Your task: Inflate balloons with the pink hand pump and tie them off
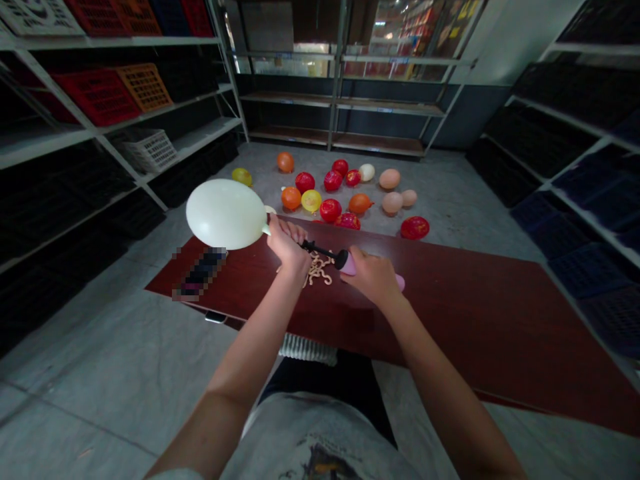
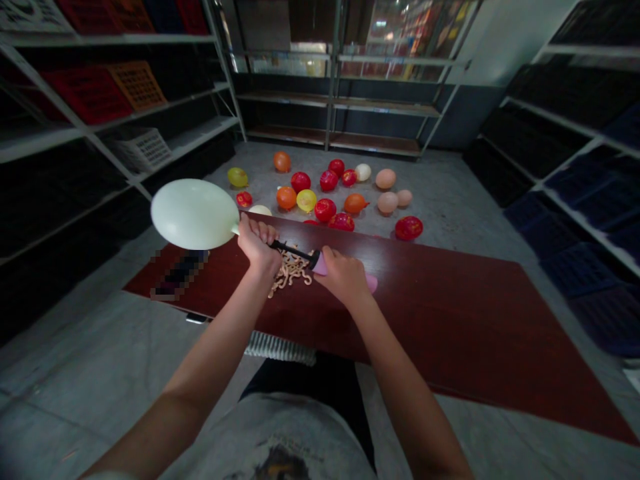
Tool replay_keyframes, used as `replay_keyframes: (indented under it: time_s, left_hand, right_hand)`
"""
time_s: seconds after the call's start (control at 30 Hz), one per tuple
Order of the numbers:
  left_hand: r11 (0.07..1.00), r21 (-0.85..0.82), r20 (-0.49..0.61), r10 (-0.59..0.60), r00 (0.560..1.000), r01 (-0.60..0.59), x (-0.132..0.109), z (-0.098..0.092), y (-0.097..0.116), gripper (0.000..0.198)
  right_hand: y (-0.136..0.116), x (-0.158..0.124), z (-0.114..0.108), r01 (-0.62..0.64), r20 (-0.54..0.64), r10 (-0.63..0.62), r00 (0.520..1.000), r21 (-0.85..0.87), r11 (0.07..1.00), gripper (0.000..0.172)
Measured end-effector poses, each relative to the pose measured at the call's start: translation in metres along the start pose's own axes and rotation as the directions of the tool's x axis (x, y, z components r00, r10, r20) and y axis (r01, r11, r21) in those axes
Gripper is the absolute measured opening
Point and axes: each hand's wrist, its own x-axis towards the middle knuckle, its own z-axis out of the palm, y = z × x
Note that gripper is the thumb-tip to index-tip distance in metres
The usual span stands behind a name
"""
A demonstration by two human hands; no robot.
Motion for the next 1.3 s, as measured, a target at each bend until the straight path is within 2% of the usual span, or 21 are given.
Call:
replay_keyframes:
  time_s: [0.1,0.2,0.4,0.53,0.8,0.97,1.1,1.3]
  left_hand:
    - [0.997,-0.011,0.025,-0.073,0.997,0.073,-0.018,-0.001,-0.011,0.052]
    - [0.99,-0.013,0.045,-0.141,0.989,0.141,-0.023,-0.004,-0.018,0.052]
    - [0.979,0.029,-0.017,-0.203,0.979,0.204,-0.007,-0.013,-0.021,0.049]
    - [0.971,0.061,-0.102,-0.226,0.969,0.232,0.01,-0.019,-0.021,0.048]
    - [0.978,0.032,-0.128,-0.2,0.971,0.206,0.051,-0.036,-0.003,0.042]
    - [0.981,0.035,-0.095,-0.186,0.978,0.19,0.065,-0.041,0.014,0.041]
    - [0.987,0.051,-0.079,-0.148,0.986,0.152,0.063,-0.035,0.024,0.041]
    - [0.998,0.045,-0.055,-0.037,0.998,0.04,0.044,-0.016,0.03,0.044]
  right_hand:
    - [-0.014,0.0,-0.007,0.029,-0.033,-0.028,0.999,0.026,0.999,0.041]
    - [-0.022,0.0,-0.009,0.04,-0.058,-0.038,0.998,0.05,0.998,0.038]
    - [-0.028,0.002,0.004,0.006,-0.03,-0.004,1.0,0.069,0.998,0.03]
    - [-0.026,0.003,0.012,0.017,0.004,-0.017,1.0,0.051,0.999,0.032]
    - [0.002,-0.01,0.03,0.043,0.017,-0.043,0.999,0.002,0.999,0.044]
    - [0.015,-0.02,0.028,0.06,0.019,-0.06,0.998,-0.017,0.998,0.05]
    - [0.015,-0.018,0.022,0.05,0.0,-0.05,0.999,0.001,0.999,0.048]
    - [0.014,-0.009,0.017,0.0,0.006,-0.001,1.0,0.057,0.998,0.043]
